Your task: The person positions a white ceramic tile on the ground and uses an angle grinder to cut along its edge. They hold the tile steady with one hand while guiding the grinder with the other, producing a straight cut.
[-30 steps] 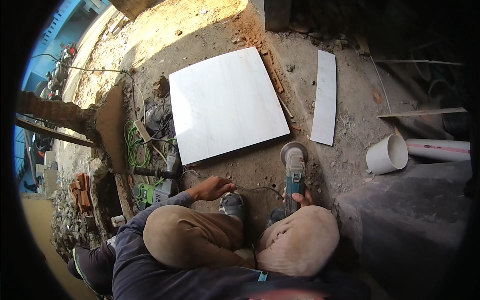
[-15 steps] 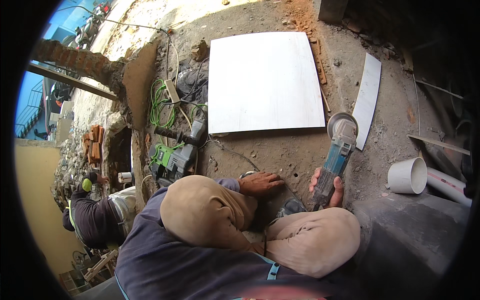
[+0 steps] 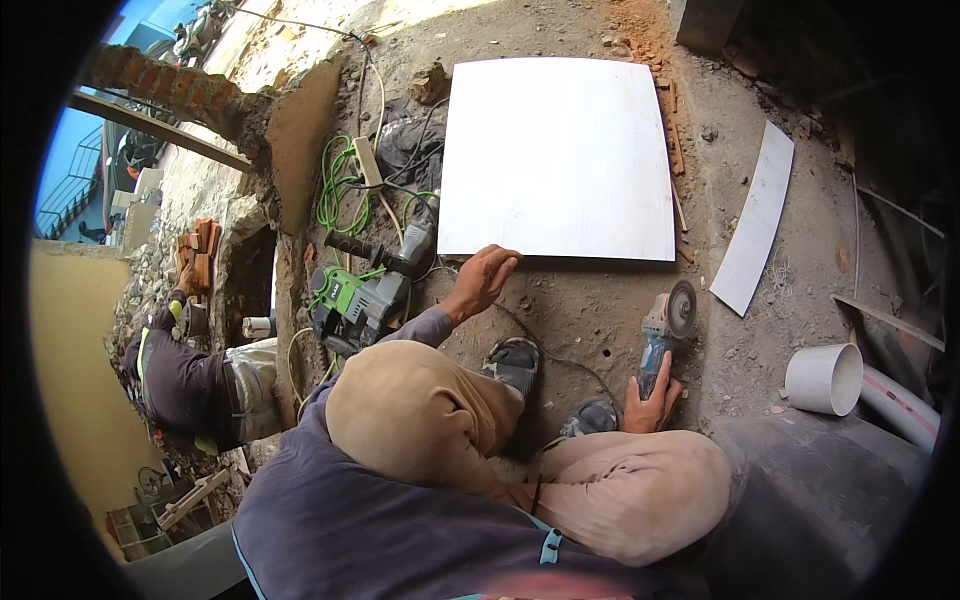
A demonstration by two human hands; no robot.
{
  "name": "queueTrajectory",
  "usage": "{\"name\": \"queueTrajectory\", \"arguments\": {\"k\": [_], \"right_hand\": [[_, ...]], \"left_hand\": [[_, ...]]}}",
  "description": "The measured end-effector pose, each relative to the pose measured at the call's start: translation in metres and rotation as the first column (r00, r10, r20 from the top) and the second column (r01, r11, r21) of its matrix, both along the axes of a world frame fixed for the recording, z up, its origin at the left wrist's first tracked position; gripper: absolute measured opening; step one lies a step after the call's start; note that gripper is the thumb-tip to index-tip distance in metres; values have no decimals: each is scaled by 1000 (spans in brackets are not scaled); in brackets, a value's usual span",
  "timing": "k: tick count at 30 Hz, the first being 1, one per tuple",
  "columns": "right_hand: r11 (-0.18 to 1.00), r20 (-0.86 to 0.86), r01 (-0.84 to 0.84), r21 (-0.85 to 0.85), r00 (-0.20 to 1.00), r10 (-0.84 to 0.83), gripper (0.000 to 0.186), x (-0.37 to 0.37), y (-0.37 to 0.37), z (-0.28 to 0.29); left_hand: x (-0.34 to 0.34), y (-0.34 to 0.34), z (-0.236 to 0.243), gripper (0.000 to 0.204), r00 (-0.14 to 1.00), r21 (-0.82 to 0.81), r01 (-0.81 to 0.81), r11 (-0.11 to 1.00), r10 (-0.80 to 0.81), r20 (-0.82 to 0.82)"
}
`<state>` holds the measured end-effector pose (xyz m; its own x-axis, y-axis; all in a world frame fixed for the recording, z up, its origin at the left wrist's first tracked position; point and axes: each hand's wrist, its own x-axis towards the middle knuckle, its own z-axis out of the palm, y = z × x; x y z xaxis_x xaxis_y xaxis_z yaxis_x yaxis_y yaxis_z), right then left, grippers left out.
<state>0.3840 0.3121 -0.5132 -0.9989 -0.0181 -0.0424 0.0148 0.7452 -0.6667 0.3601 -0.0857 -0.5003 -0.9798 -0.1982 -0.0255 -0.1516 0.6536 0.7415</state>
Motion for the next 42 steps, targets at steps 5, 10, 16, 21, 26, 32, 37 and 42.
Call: {"name": "queueTrajectory", "arguments": {"k": [5, 10, 16, 21, 26, 32, 37, 42], "right_hand": [[953, -54, -19, 302, 998, 37, 90, -6, 1, -12], [913, -80, 70, 401, 996, -41, 91, -11, -7, -15], [886, -24, 87, 455, 996, -86, 92, -9, -9, -24], [923, 2, 81, 376, 996, -88, 94, -12, -10, -22], [940, 28, 67, 333, 996, -81, 92, -11, -6, -21], [984, 34, 64, 164, 997, -70, 88, -13, 2, -24], [995, 40, 90, 36, 995, -91, 86, -13, 3, -28], [986, -8, 70, 151, 998, -69, 89, -17, 4, -33]], "left_hand": [[-24, -73, -8, 26, 907, -40, -393, 919, 380, -181], [-42, -124, -33, 37, 876, -18, -418, 908, 397, -273], [-82, -157, -52, 54, 839, -27, -538, 842, 532, -115], [-102, -169, -56, 48, 846, 231, -533, 814, 508, 161], [-109, -194, -70, 50, 803, 297, -594, 748, 531, 271], [-107, -201, -79, 51, 797, 400, -604, 690, 506, 331], [-112, -210, -83, 51, 778, 338, -628, 701, 549, 307], [-109, -212, -88, 51, 834, 462, -551, 695, 449, 320]]}}
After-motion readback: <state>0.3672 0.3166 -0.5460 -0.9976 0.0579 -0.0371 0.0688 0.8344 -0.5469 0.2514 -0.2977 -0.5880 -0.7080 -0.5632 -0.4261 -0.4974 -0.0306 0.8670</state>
